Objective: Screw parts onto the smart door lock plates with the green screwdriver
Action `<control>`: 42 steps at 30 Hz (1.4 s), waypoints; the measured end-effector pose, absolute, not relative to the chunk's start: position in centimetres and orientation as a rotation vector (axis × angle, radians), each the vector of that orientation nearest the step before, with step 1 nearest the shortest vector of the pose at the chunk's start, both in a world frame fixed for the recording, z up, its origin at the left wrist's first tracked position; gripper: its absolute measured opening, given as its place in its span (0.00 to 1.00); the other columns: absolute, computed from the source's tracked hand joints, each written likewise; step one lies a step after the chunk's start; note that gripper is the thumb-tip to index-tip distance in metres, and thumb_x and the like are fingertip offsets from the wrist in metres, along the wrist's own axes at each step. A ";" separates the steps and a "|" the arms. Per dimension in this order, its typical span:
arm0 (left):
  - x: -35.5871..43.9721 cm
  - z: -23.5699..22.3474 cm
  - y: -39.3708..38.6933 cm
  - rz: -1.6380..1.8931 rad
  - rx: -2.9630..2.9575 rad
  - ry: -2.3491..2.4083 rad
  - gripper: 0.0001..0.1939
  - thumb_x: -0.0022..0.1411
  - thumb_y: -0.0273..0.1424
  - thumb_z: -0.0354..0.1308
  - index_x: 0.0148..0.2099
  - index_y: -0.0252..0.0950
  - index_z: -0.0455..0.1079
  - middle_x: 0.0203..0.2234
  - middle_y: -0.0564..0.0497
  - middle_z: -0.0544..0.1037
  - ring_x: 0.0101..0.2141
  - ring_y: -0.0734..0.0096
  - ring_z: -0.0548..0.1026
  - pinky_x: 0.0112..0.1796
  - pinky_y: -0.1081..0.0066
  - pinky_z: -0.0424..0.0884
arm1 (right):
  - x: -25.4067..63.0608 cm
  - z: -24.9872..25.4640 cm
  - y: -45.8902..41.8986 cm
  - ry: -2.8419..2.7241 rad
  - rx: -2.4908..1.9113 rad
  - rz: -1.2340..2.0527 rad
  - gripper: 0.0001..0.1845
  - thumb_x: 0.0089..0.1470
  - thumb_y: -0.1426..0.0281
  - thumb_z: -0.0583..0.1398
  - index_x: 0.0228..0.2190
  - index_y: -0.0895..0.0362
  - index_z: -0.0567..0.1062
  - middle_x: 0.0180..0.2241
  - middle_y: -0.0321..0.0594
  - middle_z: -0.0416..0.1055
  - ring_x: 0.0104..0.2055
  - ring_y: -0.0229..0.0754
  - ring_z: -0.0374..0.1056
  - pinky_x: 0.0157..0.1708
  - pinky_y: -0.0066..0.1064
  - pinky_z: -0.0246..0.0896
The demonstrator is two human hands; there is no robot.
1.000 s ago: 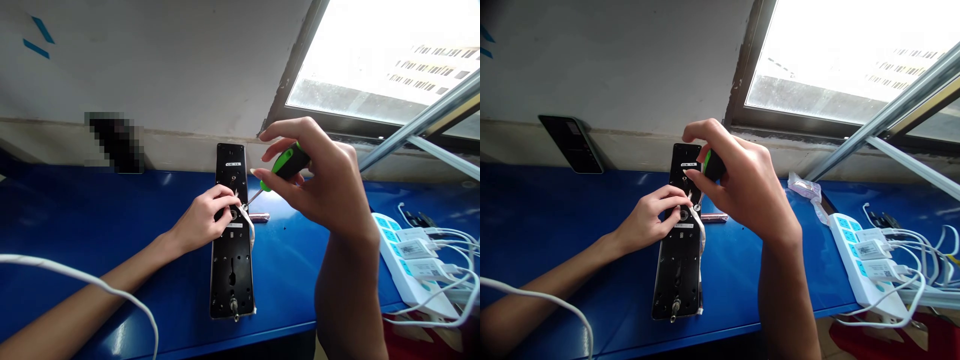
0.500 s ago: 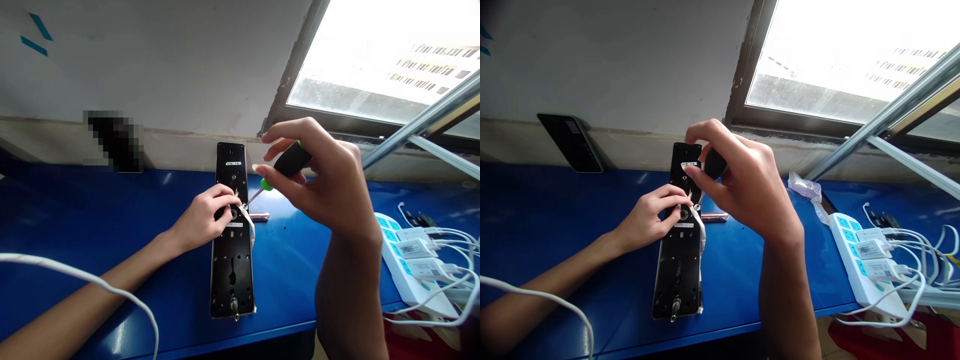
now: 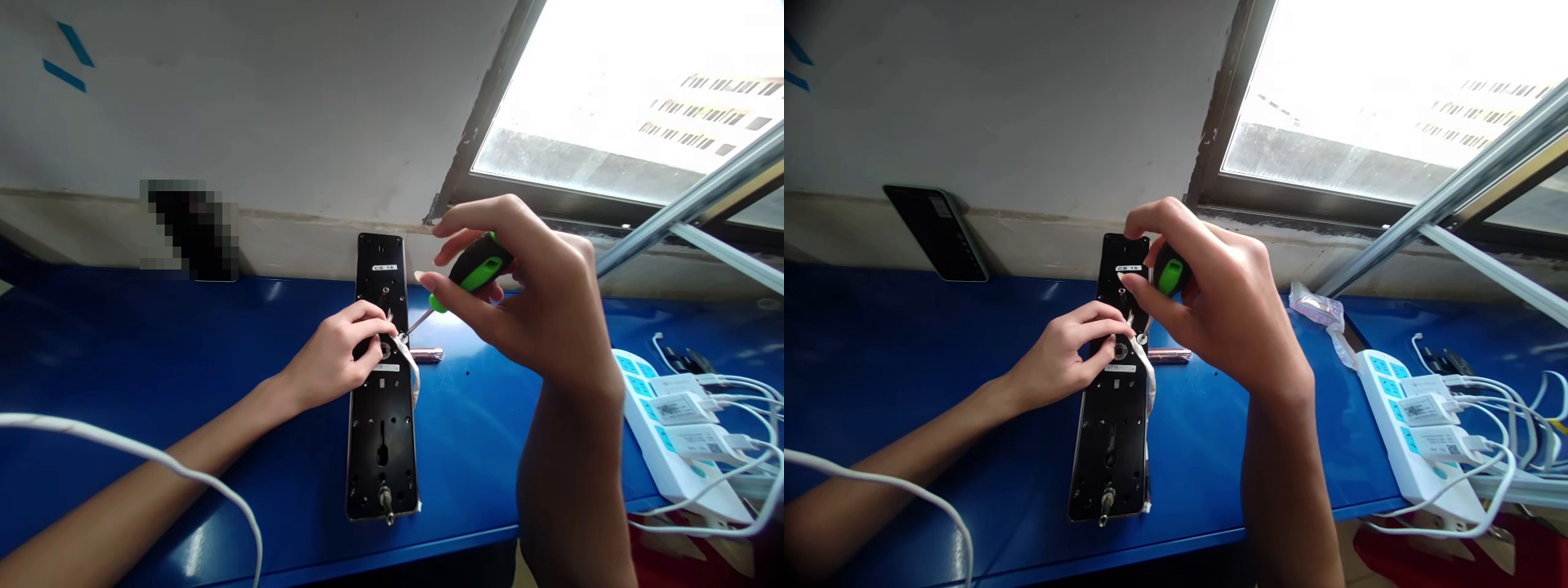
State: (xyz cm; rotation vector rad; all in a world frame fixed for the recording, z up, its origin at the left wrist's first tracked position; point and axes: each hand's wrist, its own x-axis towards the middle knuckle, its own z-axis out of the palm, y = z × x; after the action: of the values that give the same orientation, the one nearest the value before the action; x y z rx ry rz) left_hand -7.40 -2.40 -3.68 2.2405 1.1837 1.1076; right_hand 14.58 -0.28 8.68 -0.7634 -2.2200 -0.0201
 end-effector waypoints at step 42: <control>-7.3 -3.6 -2.3 1.127 2.265 1.164 0.11 0.70 0.24 0.54 0.48 0.35 0.78 0.48 0.46 0.77 0.44 0.67 0.79 0.47 0.67 0.77 | 15.0 9.0 -0.3 -2.255 -0.696 0.133 0.22 0.52 0.77 0.62 0.49 0.51 0.70 0.41 0.38 0.78 0.44 0.45 0.78 0.37 0.35 0.74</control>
State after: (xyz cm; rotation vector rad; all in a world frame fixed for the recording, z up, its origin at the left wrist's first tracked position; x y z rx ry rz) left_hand -7.34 -2.33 -3.58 2.2649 1.1641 1.1268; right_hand 15.02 -0.26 9.01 -0.6958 -2.2554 0.1330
